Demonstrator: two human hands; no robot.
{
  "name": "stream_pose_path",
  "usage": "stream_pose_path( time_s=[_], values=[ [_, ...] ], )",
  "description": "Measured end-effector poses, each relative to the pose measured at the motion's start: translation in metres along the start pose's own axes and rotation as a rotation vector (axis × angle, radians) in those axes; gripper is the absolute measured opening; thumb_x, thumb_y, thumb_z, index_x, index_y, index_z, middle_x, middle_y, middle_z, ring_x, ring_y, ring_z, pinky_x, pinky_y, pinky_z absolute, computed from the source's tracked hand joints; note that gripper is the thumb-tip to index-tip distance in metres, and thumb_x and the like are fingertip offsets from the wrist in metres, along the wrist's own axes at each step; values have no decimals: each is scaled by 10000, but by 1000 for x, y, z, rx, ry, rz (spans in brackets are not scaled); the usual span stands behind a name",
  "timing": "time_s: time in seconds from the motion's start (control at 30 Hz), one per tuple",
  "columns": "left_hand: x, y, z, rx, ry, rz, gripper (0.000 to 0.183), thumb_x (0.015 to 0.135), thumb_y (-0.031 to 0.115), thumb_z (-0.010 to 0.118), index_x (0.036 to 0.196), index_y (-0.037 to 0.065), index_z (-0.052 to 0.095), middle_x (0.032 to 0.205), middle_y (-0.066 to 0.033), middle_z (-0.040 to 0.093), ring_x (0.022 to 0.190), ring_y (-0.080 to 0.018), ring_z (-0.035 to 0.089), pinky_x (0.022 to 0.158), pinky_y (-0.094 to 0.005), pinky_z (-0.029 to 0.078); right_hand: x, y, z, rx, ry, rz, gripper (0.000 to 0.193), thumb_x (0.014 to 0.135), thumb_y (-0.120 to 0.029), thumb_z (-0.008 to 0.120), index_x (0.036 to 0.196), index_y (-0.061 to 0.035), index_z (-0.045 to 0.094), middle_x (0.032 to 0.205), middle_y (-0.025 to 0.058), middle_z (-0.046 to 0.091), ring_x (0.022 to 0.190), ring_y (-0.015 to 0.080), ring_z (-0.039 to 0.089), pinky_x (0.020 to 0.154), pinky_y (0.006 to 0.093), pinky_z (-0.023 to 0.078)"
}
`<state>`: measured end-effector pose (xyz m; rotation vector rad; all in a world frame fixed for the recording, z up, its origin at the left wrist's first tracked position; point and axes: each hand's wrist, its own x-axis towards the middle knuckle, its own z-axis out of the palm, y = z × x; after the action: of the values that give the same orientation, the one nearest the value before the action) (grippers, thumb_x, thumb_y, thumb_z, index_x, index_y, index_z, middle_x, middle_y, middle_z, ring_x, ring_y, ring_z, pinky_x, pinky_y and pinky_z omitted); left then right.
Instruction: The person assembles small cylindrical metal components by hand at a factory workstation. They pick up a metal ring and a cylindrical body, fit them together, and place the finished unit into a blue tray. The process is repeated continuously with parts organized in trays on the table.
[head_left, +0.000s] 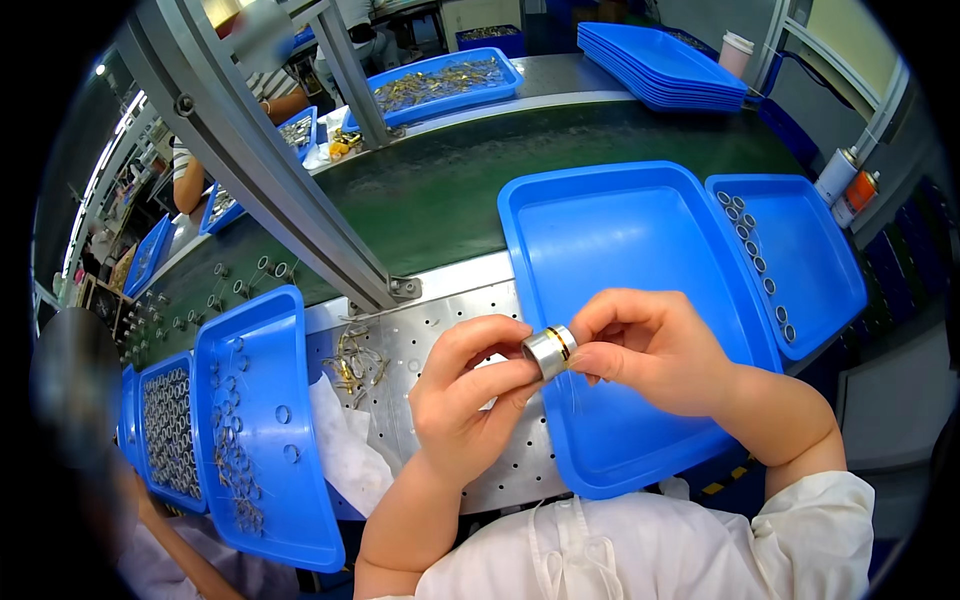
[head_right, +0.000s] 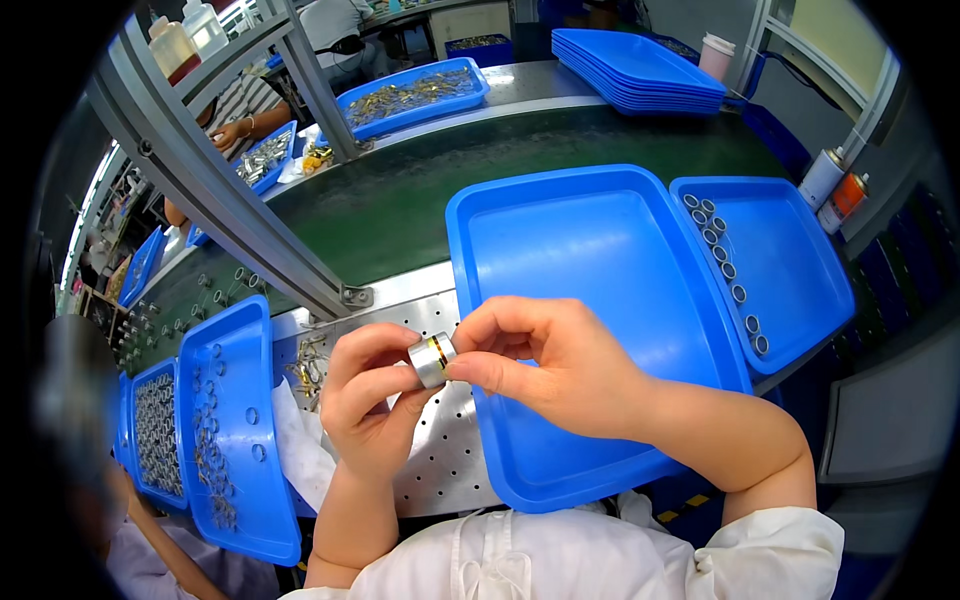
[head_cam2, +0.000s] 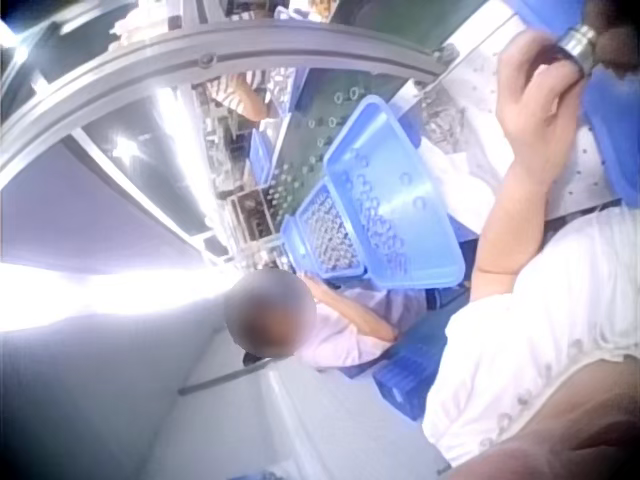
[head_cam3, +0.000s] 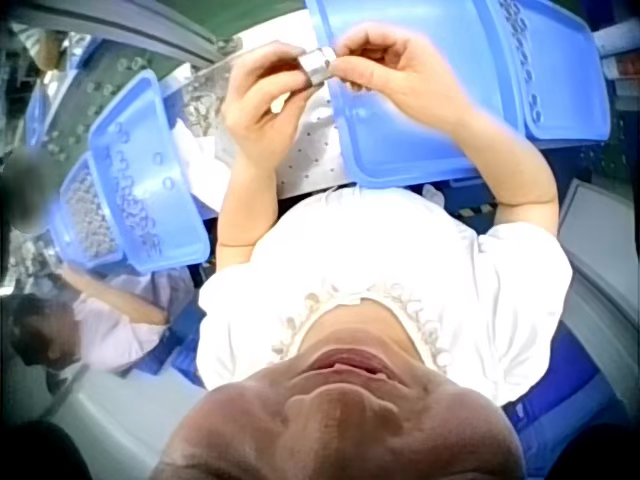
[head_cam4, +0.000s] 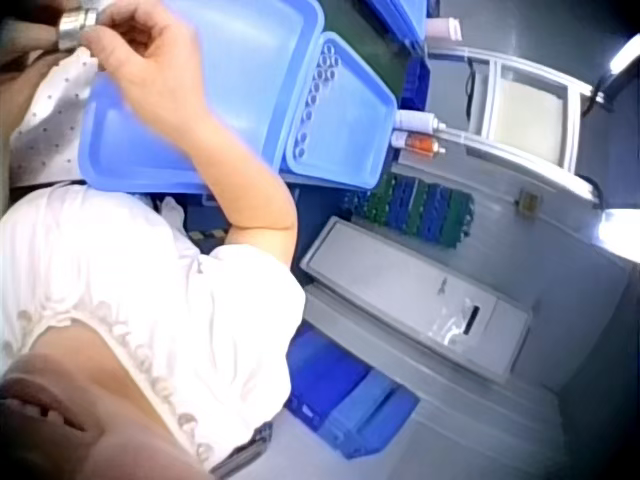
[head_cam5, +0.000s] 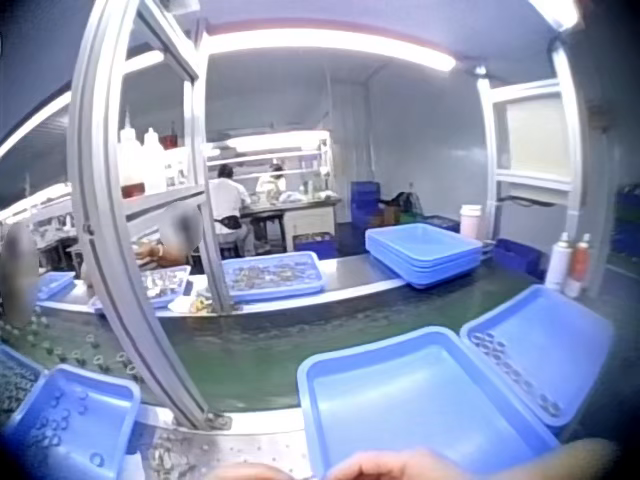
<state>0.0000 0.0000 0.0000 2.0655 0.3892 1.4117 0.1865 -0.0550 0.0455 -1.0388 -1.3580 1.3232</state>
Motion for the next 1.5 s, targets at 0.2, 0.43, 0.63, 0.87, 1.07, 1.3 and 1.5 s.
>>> stream_pose_path(
  time_s=[0.2,0.43,0.63,0.87,1.07,1.3,1.5],
  values=[
    [4,-6,7,-226,8,-86,229,647,-33,718,853,2,624,977,-126,575,839,-213,572,700,-296,467,-3,9,-3,-256,65,-241,126,818,-60,640,928,-8,609,845,52,612,758,112,581,698,244,479],
    [1,-5,12,138,16,96,237,661,-95,681,852,-2,576,1003,-156,592,841,-246,583,715,-306,482,-15,11,-8,-277,190,-222,209,795,-44,646,996,-38,589,919,73,598,805,161,595,708,288,493],
    [-5,2,17,-23,-92,0,323,669,-117,663,916,32,518,1020,-161,610,920,-307,590,785,-388,483,-14,7,-14,-978,-52,-565,270,715,-37,678,973,-93,623,953,106,578,825,254,587,676,326,495],
    [-3,9,9,-301,-55,-198,352,776,-39,619,1093,35,484,1144,-115,524,1065,-220,508,901,-344,415,-8,1,-9,-921,23,-536,182,677,-55,732,841,-53,654,785,68,631,688,219,601,605,305,492],
    [-6,-8,13,-691,1,-626,291,915,134,474,1182,23,449,1122,-88,523,1039,-180,509,883,-320,409,-6,7,-13,-675,175,-434,195,679,3,714,867,-24,671,791,109,640,717,197,624,621,283,499],
    [-10,0,16,-987,-124,-789,278,910,143,517,1143,5,456,997,-101,571,919,-165,551,804,-292,439,-13,17,-11,-746,151,-599,197,700,25,691,886,-35,667,867,93,643,752,204,629,625,272,523],
    [-6,2,21,-892,-79,-715,345,830,20,607,1138,-1,452,1008,-103,563,951,-182,560,853,-299,455,-16,22,-14,-778,121,-595,216,702,0,700,911,-34,659,869,90,633,758,206,616,632,272,512]
  ],
)
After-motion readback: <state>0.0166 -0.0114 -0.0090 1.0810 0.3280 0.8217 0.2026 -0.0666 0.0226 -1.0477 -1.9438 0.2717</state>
